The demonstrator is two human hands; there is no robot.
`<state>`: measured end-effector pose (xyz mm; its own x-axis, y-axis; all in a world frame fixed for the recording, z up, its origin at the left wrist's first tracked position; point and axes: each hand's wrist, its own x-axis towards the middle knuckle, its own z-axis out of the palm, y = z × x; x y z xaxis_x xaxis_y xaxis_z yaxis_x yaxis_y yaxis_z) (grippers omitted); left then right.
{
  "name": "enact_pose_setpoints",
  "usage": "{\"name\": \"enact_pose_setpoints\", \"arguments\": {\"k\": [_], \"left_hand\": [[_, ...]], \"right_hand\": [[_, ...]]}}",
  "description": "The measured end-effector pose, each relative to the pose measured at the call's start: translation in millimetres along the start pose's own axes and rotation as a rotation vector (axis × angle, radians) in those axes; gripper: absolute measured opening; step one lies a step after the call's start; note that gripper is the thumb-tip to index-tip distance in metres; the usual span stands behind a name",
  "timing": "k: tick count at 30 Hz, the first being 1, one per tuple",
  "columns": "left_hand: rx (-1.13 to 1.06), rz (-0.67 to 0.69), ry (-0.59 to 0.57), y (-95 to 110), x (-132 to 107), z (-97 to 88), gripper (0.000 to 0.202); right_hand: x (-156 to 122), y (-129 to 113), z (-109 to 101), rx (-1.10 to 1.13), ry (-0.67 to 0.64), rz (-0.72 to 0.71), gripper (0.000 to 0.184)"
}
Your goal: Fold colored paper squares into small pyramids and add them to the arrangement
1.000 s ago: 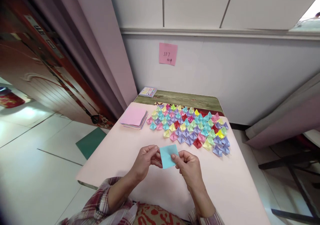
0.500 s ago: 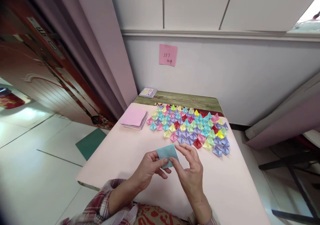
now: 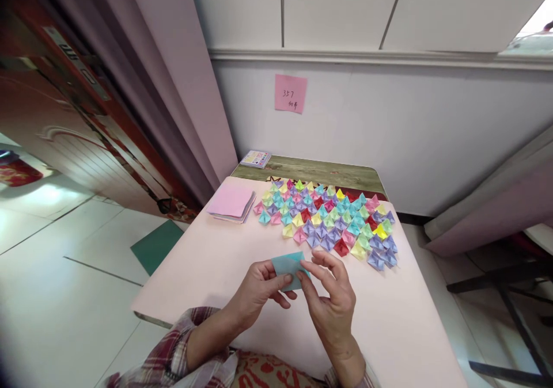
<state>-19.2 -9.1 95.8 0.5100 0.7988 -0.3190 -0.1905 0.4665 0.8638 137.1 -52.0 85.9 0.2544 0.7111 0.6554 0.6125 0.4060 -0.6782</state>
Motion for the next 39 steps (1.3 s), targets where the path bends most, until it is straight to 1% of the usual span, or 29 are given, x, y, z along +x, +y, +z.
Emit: {"name": "enact_pose_setpoints", "arguments": {"k": [2, 4, 10, 13, 15, 16, 20, 24, 26, 28, 31, 33, 36, 39], "left_hand": [[-0.010, 0.004, -0.006, 0.9, 0.0, 0.6, 0.045], [-0.005, 0.013, -0.006, 1.2, 0.2, 1.0, 0.043], [0.047, 0.043, 0.005, 1.2, 1.8, 0.7, 0.040], [0.064, 0.057, 0.003, 2.5, 1.6, 0.8, 0.037], [0.065, 0.055, 0.009, 3.5, 1.3, 1.1, 0.036], [0.067, 0.054, 0.012, 3.8, 1.2, 1.3, 0.036], [0.072, 0.061, 0.016, 3.7, 1.4, 1.0, 0.036], [0.054, 0.061, 0.013, 3.1, 1.4, -0.1, 0.036], [0.038, 0.060, 0.001, 3.2, 1.1, -0.4, 0.037], [0.025, 0.055, -0.007, 3.6, 0.6, -0.2, 0.038], [0.023, 0.047, -0.004, 4.6, -0.6, 0.8, 0.038], [0.025, 0.044, -0.003, 5.3, -1.5, 1.6, 0.039], [0.006, 0.031, -0.005, 6.7, -3.0, 2.1, 0.040], [-0.030, 0.007, 0.012, 8.5, -4.2, 2.4, 0.040]], "right_hand": [[0.1, -1.3, -0.7, 0.013, -0.002, -0.011, 0.024], [0.8, -0.7, -1.0, 0.019, -0.015, 0.012, 0.021], [4.2, 4.7, -1.0, 0.116, -0.083, 0.194, 0.016], [4.0, 2.6, -1.2, 0.124, -0.131, 0.220, 0.012], [3.4, 1.0, -0.8, 0.125, -0.143, 0.205, 0.012], [3.3, 0.6, -0.4, 0.128, -0.128, 0.201, 0.012], [3.9, 1.2, 1.0, 0.074, -0.028, 0.169, 0.027], [4.2, 0.4, 0.5, -0.050, -0.013, 0.024, 0.025], [3.4, -1.2, 0.0, -0.076, 0.012, -0.032, 0.025], [2.4, -2.6, -0.4, -0.075, 0.025, -0.063, 0.021], [1.2, -2.8, 0.0, -0.049, -0.021, -0.055, 0.012], [0.3, -1.2, 0.6, -0.024, -0.071, -0.025, 0.011], [-1.6, 2.4, 0.9, 0.025, -0.108, -0.015, 0.016], [-3.8, 4.3, -0.8, 0.059, -0.143, -0.072, 0.027]]}}
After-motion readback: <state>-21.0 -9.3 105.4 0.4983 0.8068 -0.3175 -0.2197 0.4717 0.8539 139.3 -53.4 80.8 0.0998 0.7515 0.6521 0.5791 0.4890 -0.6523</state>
